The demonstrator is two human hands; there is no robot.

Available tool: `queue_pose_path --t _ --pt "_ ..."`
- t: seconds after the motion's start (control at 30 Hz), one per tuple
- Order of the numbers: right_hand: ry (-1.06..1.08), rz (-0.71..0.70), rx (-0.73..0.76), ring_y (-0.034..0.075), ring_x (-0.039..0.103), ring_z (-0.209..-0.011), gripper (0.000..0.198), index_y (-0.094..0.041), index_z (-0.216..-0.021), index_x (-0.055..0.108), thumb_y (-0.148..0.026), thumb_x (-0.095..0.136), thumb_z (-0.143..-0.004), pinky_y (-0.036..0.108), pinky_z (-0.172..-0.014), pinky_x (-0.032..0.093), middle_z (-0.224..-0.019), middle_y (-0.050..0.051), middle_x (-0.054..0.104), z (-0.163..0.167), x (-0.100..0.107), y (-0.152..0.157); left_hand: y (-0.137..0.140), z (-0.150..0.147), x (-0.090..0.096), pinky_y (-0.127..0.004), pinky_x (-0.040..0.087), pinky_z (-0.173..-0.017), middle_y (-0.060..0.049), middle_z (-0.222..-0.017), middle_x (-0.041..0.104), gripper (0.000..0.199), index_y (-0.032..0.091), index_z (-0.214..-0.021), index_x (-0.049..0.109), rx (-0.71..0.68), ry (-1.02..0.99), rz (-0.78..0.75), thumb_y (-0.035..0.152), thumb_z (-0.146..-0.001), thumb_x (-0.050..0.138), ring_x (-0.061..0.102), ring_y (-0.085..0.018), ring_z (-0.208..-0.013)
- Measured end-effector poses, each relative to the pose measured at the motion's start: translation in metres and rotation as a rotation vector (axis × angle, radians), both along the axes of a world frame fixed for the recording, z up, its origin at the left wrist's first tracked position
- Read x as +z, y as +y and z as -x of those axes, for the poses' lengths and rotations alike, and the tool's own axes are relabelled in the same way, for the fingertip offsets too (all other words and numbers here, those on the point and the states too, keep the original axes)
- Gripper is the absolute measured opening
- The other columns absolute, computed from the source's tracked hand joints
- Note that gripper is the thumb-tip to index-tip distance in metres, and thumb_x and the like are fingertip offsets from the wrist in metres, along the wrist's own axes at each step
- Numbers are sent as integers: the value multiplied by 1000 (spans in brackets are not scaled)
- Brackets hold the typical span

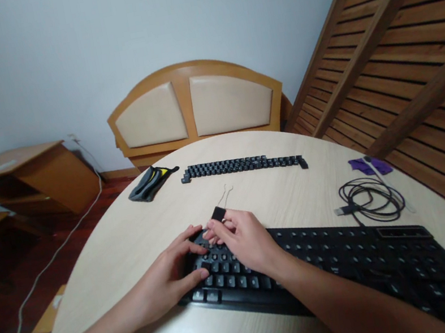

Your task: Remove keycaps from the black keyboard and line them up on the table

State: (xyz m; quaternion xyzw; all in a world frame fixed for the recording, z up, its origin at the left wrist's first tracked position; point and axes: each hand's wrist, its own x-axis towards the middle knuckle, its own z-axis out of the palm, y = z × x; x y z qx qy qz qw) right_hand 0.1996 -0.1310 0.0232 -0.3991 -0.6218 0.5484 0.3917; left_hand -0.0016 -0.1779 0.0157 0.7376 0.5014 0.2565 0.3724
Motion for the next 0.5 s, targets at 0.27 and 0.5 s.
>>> queue_pose_path --t 0.27,0.5 --pt "-5 9 -140 19 71 -75 49 -15 -86 63 -63 60 -82 32 -72 58 -84 12 75 -4 -3 12 6 -2 12 -53 22 -118 -6 -146 48 6 23 -86 68 -18 -70 31 29 -83 67 36 -29 -140" --pt "-19 31 -122 18 71 -71 44 -14 -86 62 -58 60 -85 31 -70 58 -83 11 74 -1 -4 14 24 4 10 -48 40 -106 -7 -107 70 11 21 -94 66 109 -97 -87 29 -86 64 57 -26 -117"
